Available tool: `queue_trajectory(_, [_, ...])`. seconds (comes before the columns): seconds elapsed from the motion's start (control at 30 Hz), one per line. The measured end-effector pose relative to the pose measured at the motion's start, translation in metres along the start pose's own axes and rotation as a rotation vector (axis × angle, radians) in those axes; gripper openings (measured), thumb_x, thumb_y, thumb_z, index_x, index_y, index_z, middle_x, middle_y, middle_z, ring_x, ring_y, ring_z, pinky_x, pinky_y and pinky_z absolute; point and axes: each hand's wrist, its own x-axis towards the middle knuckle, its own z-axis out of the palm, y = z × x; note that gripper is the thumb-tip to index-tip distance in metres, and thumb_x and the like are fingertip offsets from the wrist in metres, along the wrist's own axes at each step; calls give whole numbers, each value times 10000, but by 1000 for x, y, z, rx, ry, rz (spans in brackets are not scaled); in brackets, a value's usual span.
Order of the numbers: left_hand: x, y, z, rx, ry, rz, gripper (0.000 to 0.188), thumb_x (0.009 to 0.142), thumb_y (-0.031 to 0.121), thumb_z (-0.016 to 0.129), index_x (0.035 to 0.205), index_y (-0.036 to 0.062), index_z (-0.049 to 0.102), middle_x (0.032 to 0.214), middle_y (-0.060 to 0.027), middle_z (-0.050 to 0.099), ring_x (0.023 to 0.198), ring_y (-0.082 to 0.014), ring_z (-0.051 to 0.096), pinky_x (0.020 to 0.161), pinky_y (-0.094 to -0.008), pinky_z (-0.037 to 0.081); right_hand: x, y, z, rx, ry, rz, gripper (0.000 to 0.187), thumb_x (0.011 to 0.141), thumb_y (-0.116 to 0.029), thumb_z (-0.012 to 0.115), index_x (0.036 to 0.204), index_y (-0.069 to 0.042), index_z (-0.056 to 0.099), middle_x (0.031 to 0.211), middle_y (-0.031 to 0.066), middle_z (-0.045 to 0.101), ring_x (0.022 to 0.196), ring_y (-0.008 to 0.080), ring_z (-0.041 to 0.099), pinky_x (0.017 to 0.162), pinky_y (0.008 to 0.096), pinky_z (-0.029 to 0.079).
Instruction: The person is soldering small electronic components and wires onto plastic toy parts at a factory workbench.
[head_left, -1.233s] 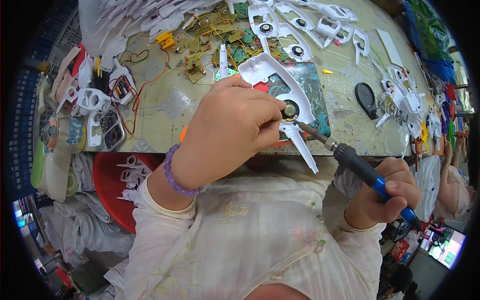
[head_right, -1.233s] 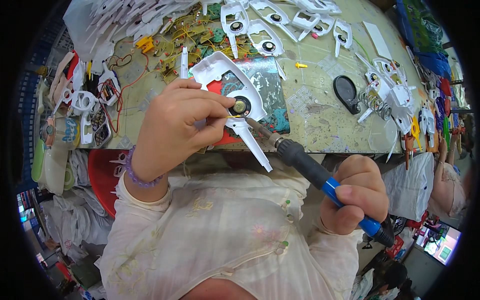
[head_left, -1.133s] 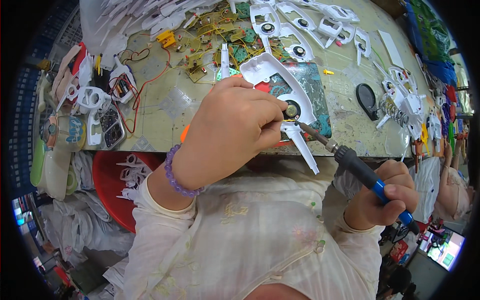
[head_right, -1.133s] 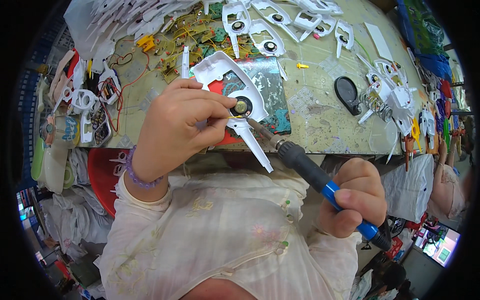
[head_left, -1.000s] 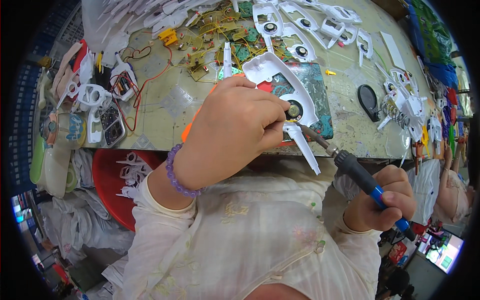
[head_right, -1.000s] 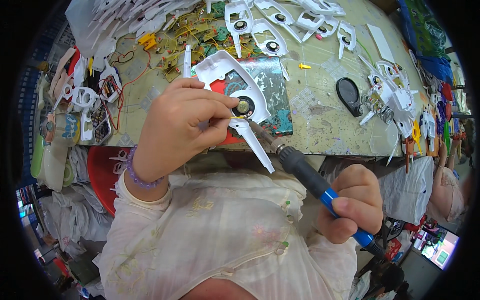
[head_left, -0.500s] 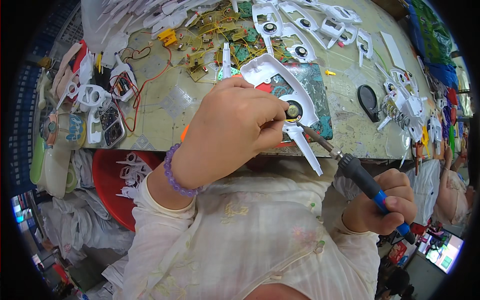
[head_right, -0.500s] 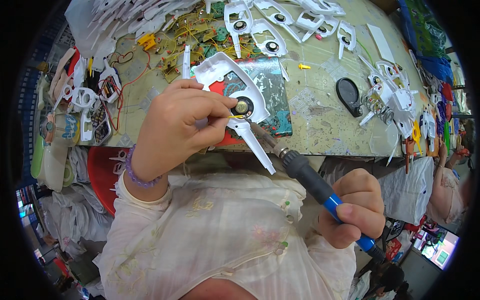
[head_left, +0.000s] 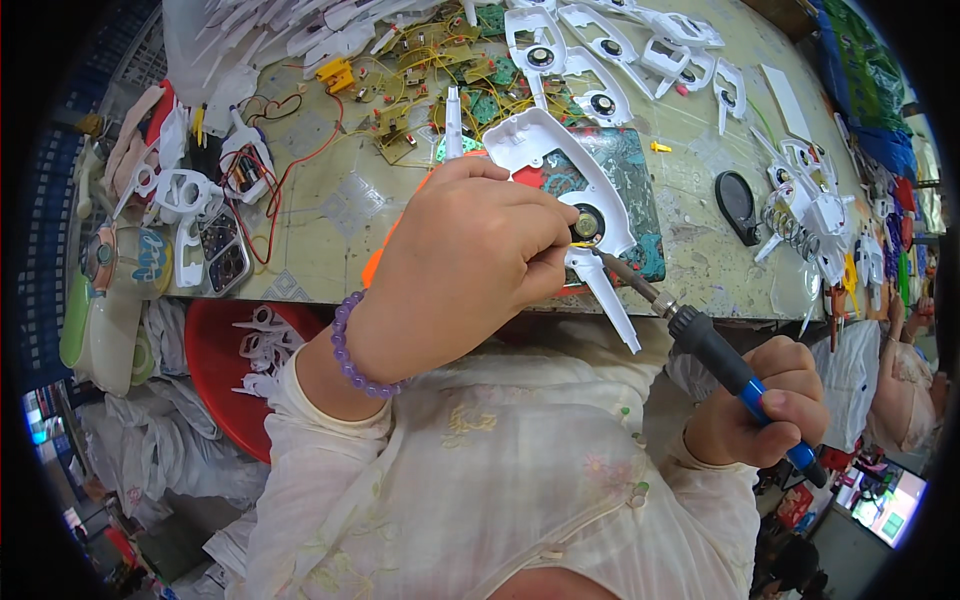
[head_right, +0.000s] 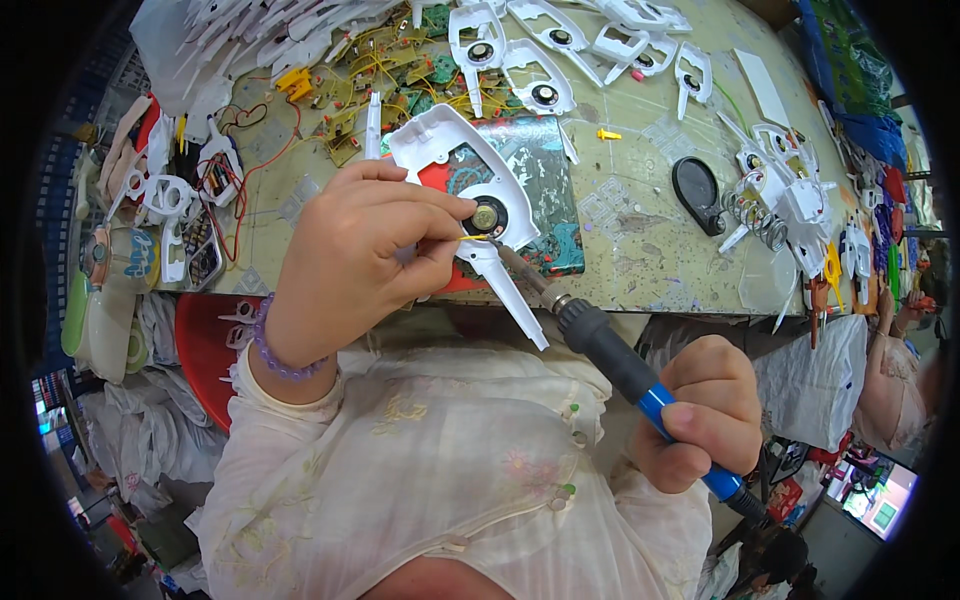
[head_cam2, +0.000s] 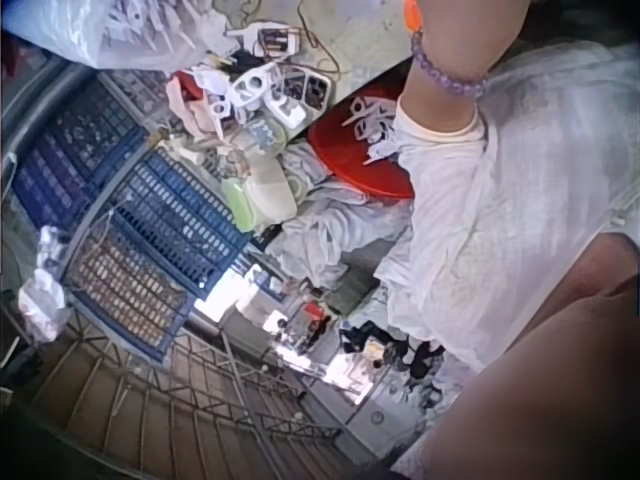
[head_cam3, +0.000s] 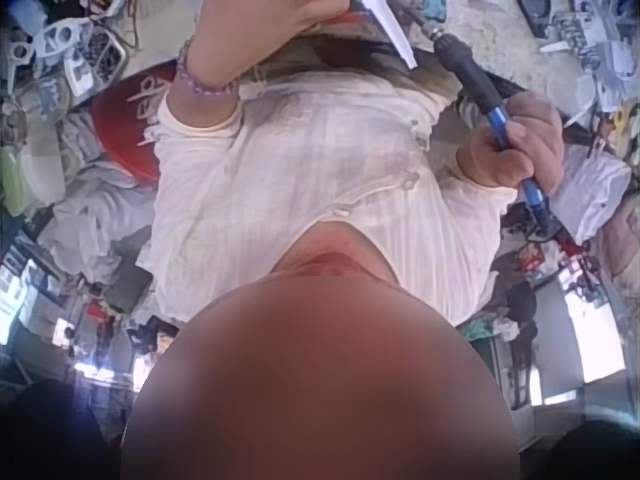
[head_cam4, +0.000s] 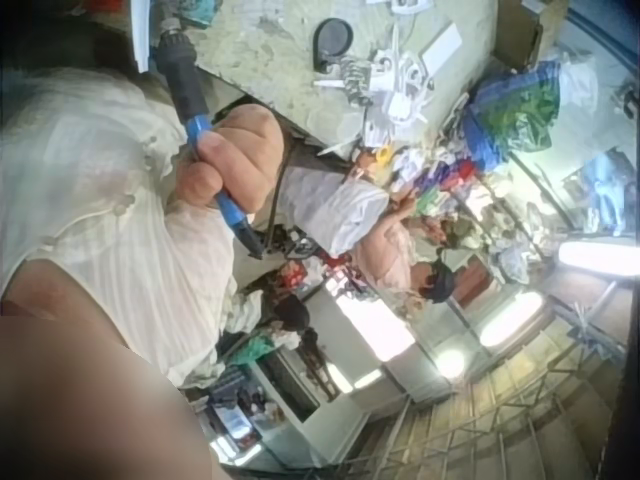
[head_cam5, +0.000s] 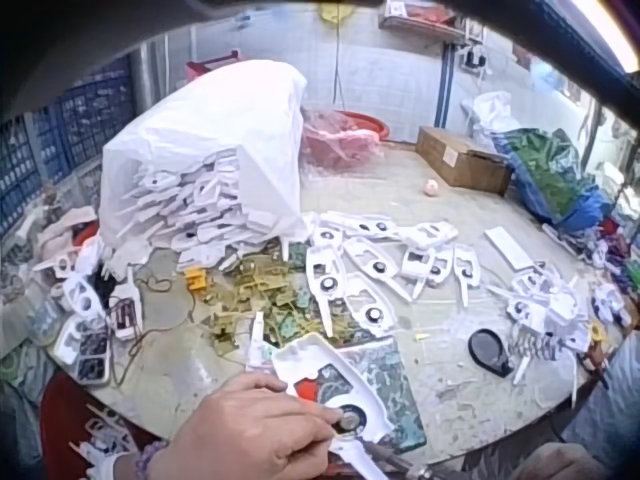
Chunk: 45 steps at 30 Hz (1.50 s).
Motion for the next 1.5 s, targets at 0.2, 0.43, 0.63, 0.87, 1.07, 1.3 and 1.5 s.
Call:
queue_trajectory(0.2, [0, 1, 1, 12, -1, 12, 66, 656, 46, 673, 699, 55, 624, 856, -40, 694, 726, -184, 633, 812, -362, 459, 4, -6, 4, -34, 27, 62, 334, 926, -364, 492, 839, -41, 495, 600, 17, 426, 473, 134, 385, 409, 263, 296])
queue_trajectory(0.43, [0, 0, 3, 17, 7, 41, 72, 653, 50, 677, 707, 54, 630, 856, -39, 693, 734, -185, 634, 817, -364, 458, 24, -12, 12, -112, 105, 275, 346, 917, -335, 508, 744, -36, 491, 548, 30, 406, 460, 127, 367, 422, 270, 264])
queue_trajectory(0.63, [1, 0, 0, 10, -1, 27, 77, 650, 48, 679, 711, 53, 632, 855, -41, 693, 734, -185, 636, 818, -362, 456, 16, -8, 9, -78, 112, 263, 329, 917, -328, 499, 764, -38, 488, 553, 34, 398, 456, 119, 350, 414, 261, 244])
queue_trajectory(0.87, [1, 0, -2, 0, -12, 32, 70, 662, 47, 675, 721, 50, 638, 867, -48, 692, 736, -185, 635, 817, -363, 455, -7, -4, -10, 7, 436, 280, 325, 934, -329, 450, 769, -49, 460, 577, 32, 368, 483, 115, 318, 418, 250, 229])
queue_trajectory(1.07, [-6, 5, -2, -97, 92, -46, 85, 716, 74, 694, 791, 41, 671, 754, -57, 654, 702, -213, 603, 763, -346, 447, -22, 0, -16, 1, 529, 326, 295, 924, -300, 465, 771, -48, 472, 580, 24, 363, 493, 113, 315, 429, 250, 234])
queue_trajectory(1.3, [-8, 8, 3, -157, 130, -147, 116, 715, 93, 712, 827, 81, 690, 710, -34, 616, 689, -193, 569, 754, -343, 404, -29, 5, -15, 48, 521, 358, 297, 931, -316, 468, 790, -55, 480, 588, 20, 375, 492, 110, 314, 426, 251, 239])
queue_trajectory(1.5, [2, 19, 4, -33, 82, -134, 92, 672, 39, 704, 754, 53, 666, 804, -45, 659, 723, -187, 598, 744, -312, 415, -20, 6, -9, 89, 471, 312, 302, 937, -322, 460, 801, -54, 488, 599, 18, 375, 507, 103, 315, 440, 238, 244])
